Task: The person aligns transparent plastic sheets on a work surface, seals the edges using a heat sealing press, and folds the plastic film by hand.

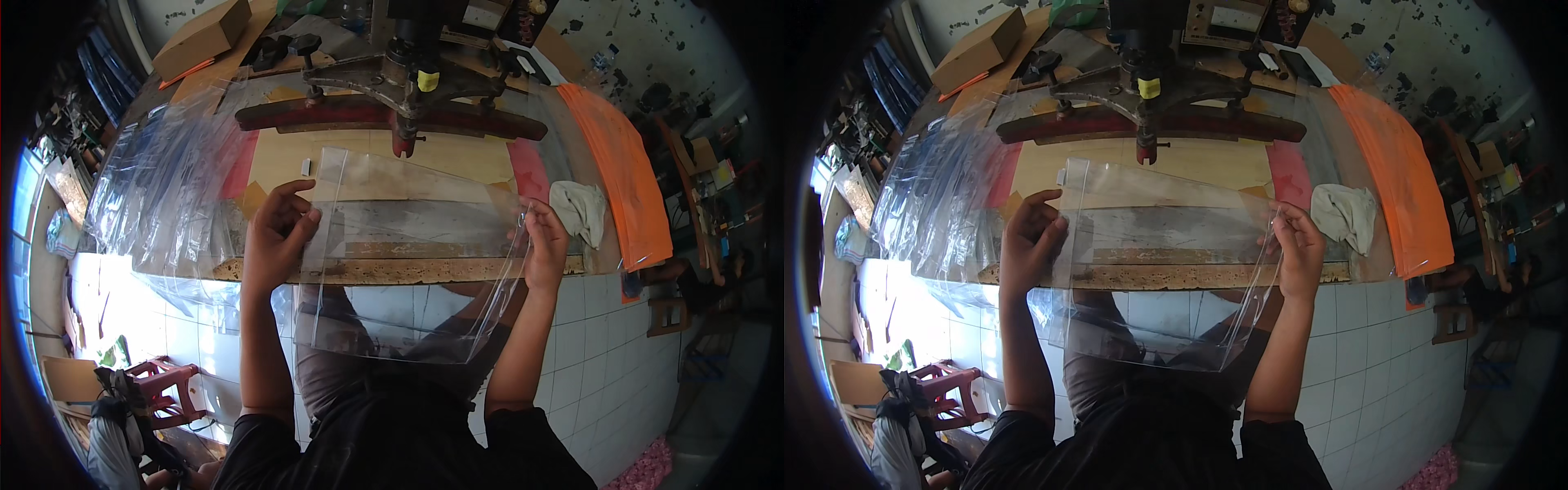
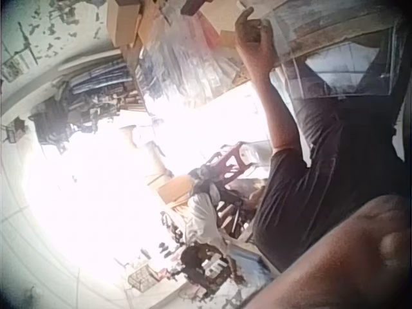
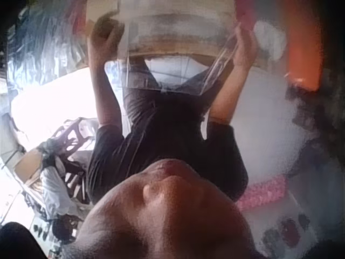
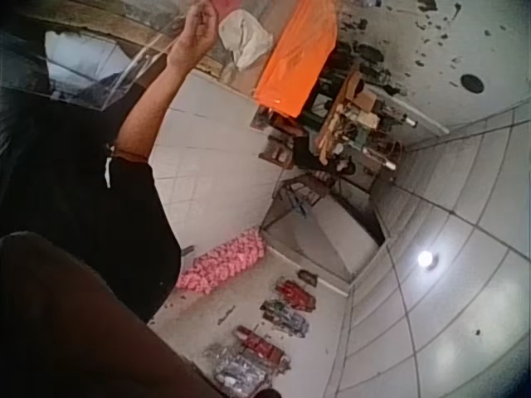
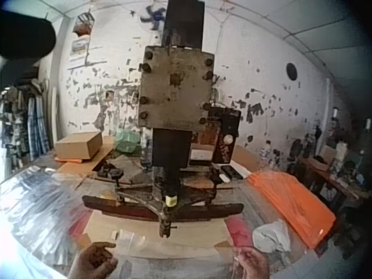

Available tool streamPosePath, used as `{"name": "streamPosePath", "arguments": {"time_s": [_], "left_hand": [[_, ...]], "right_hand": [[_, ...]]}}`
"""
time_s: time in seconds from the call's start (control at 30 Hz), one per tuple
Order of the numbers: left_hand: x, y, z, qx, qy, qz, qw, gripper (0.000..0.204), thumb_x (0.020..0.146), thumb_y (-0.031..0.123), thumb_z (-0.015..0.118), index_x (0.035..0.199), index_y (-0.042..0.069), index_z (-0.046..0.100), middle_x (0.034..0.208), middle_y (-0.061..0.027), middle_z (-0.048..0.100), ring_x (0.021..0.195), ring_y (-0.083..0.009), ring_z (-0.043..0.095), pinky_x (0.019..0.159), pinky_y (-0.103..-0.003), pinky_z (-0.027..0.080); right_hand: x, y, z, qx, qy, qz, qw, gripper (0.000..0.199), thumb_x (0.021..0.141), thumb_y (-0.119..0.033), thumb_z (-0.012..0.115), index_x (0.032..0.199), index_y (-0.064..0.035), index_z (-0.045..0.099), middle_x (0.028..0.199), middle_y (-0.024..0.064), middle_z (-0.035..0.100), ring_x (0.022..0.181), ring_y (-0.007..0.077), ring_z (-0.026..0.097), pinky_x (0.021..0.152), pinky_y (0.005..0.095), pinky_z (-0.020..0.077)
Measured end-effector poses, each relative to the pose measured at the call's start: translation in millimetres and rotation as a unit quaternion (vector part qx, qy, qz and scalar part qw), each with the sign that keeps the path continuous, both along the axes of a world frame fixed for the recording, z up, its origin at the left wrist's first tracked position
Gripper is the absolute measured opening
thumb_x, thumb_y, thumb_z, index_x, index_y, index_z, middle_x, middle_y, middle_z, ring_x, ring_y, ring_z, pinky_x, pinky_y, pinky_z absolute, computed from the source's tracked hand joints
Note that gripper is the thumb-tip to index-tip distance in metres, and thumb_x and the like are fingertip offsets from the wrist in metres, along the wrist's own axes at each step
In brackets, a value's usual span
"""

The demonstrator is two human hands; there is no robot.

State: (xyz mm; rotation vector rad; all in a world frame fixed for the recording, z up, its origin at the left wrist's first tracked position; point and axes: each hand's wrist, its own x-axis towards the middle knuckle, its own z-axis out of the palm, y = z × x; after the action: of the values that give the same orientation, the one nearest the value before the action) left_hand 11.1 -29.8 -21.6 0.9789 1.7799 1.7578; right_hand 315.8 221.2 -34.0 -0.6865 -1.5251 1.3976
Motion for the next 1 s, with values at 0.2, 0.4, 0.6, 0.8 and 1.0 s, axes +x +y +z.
{"name": "streamPosePath", "arguments": {"time_s": [0.2,0.4,0.6,0.8,1.0], "left_hand": [[-1.0,-0.2,0.2,0.0,0.009,-0.004,1.0,0.039,0.095,0.003,0.071,0.133,0.002,0.062,0.09,0.0029,0.061,0.071,-0.0019,0.054,0.063,-0.02,0.043],[0.0,-1.1,-0.2,-0.003,-0.003,-0.005,1.0,0.039,0.096,0.004,0.07,0.134,0.002,0.062,0.091,0.0023,0.062,0.07,-0.002,0.054,0.063,-0.02,0.043],[0.3,-0.2,-0.9,-0.001,-0.003,-0.002,1.0,0.04,0.096,0.005,0.07,0.135,0.002,0.061,0.09,0.0022,0.061,0.068,-0.0019,0.054,0.061,-0.02,0.043],[-1.7,-0.2,-4.3,0.001,0.022,-0.005,1.0,0.041,0.099,0.008,0.068,0.138,0.0,0.057,0.089,0.0021,0.061,0.066,-0.0017,0.053,0.054,-0.019,0.04],[1.1,2.2,0.9,-0.009,0.027,0.026,0.999,0.046,0.094,0.007,0.072,0.138,0.003,0.058,0.101,-0.0008,0.062,0.068,-0.0029,0.054,0.059,-0.021,0.043]], "right_hand": [[-0.8,0.3,0.3,0.012,-0.023,0.005,1.0,0.028,0.1,-0.015,0.066,0.123,0.0023,0.067,0.099,0.0077,0.074,0.071,0.0116,0.065,0.061,0.0235,0.048],[-1.4,0.0,-0.7,0.001,-0.02,-0.003,1.0,0.028,0.102,-0.018,0.063,0.123,0.0013,0.068,0.103,0.0103,0.075,0.071,0.0129,0.067,0.063,0.0256,0.0495],[0.8,0.3,1.0,-0.004,-0.006,0.006,1.0,0.035,0.102,-0.024,0.06,0.124,0.0021,0.068,0.106,0.0123,0.075,0.073,0.0159,0.069,0.063,0.0258,0.0496],[1.8,-0.4,2.7,-0.014,0.026,0.04,0.999,0.047,0.099,-0.025,0.053,0.131,0.0076,0.064,0.111,0.0148,0.074,0.076,0.0195,0.072,0.064,0.0272,0.0503],[7.5,0.7,5.0,-0.027,0.026,0.109,0.993,0.051,0.101,-0.025,0.051,0.139,0.0078,0.059,0.118,0.0156,0.073,0.079,0.0194,0.072,0.065,0.0266,0.0504]]}}
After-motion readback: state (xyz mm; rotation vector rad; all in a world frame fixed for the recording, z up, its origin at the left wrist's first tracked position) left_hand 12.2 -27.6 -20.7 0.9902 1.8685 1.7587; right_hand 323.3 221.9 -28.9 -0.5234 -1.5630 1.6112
